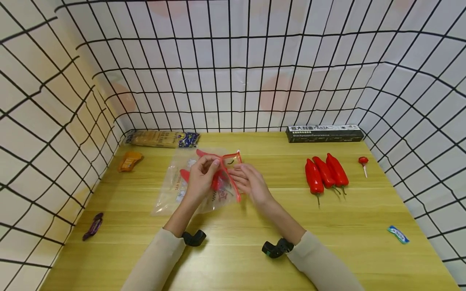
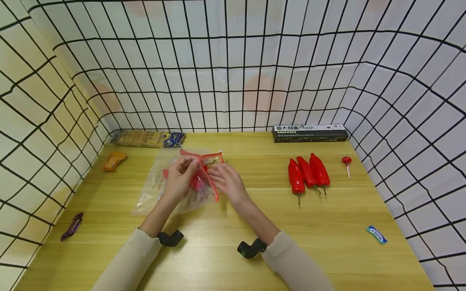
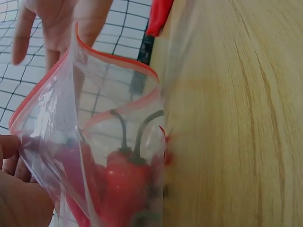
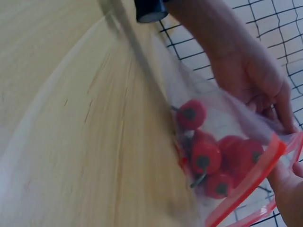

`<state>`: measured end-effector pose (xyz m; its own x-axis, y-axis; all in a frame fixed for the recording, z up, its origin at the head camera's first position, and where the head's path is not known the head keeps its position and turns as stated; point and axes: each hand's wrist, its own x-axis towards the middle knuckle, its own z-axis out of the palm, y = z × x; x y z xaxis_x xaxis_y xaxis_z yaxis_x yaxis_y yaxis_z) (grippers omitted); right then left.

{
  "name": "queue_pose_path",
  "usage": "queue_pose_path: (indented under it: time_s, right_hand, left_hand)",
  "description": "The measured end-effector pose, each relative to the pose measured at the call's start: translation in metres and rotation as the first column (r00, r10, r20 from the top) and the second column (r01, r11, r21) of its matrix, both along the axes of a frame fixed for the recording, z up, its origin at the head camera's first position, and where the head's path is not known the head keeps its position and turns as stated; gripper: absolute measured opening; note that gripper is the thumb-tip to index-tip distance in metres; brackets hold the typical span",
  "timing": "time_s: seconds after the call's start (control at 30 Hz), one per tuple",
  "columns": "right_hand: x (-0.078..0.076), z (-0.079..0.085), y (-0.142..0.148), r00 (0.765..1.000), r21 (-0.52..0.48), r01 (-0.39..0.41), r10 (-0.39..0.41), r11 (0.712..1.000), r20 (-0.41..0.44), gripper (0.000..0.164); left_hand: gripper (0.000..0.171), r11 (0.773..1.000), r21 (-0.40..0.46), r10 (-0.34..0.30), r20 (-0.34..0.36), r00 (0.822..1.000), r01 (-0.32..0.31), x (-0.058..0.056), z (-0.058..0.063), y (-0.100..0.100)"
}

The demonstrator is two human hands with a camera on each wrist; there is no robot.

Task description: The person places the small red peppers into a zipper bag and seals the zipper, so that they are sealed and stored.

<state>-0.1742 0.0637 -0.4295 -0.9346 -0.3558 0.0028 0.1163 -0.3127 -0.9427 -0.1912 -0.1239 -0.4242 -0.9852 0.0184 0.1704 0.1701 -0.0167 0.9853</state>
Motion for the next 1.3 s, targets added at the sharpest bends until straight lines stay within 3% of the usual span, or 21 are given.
queue_pose_path:
  time_s: [0.23, 0.37, 0.43, 0.57, 0.77, 0.9, 1.03, 1.1, 1.2, 1.3]
  right_hand:
    - [-0.004, -0.007, 0.017, 0.999, 0.070, -0.006, 0.009, 0.998, -0.047, 0.056]
    - [-0.004, -0.006, 0.050, 0.983, 0.242, 0.095, -0.052, 0.966, -0.178, 0.047]
    - [-0.003, -0.005, 0.071, 0.967, 0.358, 0.171, -0.086, 0.918, -0.241, 0.042]
    - [-0.002, -0.008, 0.117, 0.937, 0.544, 0.300, -0.136, 0.784, -0.322, 0.043]
    - [-0.003, -0.010, 0.168, 0.913, 0.695, 0.400, -0.189, 0.597, -0.363, 0.052]
    - [-0.005, -0.012, 0.185, 0.897, 0.749, 0.441, -0.211, 0.495, -0.388, 0.056]
    - [-0.009, -0.016, 0.192, 0.899, 0.793, 0.438, -0.206, 0.424, -0.386, 0.057]
    - [-0.011, -0.019, 0.192, 0.909, 0.811, 0.416, -0.181, 0.411, -0.375, 0.056]
    - [-0.015, -0.024, 0.190, 0.923, 0.824, 0.381, -0.124, 0.420, -0.364, 0.054]
    - [-0.018, -0.030, 0.186, 0.930, 0.815, 0.348, -0.058, 0.464, -0.363, 0.053]
  left_hand:
    - [0.022, 0.999, -0.025, 0.025, -0.005, 1.000, -0.025, 0.003, 0.007, -0.001]
    - [0.021, 0.999, -0.025, 0.035, -0.028, 0.999, -0.036, 0.004, 0.009, -0.002]
    - [0.021, 0.999, -0.014, 0.030, -0.029, 0.999, -0.030, 0.002, 0.008, -0.001]
    - [0.022, 0.999, -0.029, 0.031, -0.014, 0.999, -0.031, -0.005, -0.002, -0.002]
    - [0.026, 0.996, -0.082, 0.013, -0.041, 0.999, -0.016, -0.009, -0.014, -0.002]
    - [0.026, 0.997, -0.076, -0.007, -0.041, 0.999, 0.004, -0.008, -0.016, -0.003]
    - [0.028, 0.997, -0.076, -0.035, -0.025, 0.999, 0.033, -0.008, -0.018, -0.004]
    - [0.028, 0.997, -0.071, -0.042, -0.017, 0.999, 0.041, -0.008, -0.018, -0.005]
    - [0.028, 0.998, -0.058, -0.039, -0.011, 0.999, 0.039, -0.008, -0.019, -0.005]
    - [0.028, 0.998, -0.061, -0.032, -0.008, 0.999, 0.032, -0.009, -0.019, -0.005]
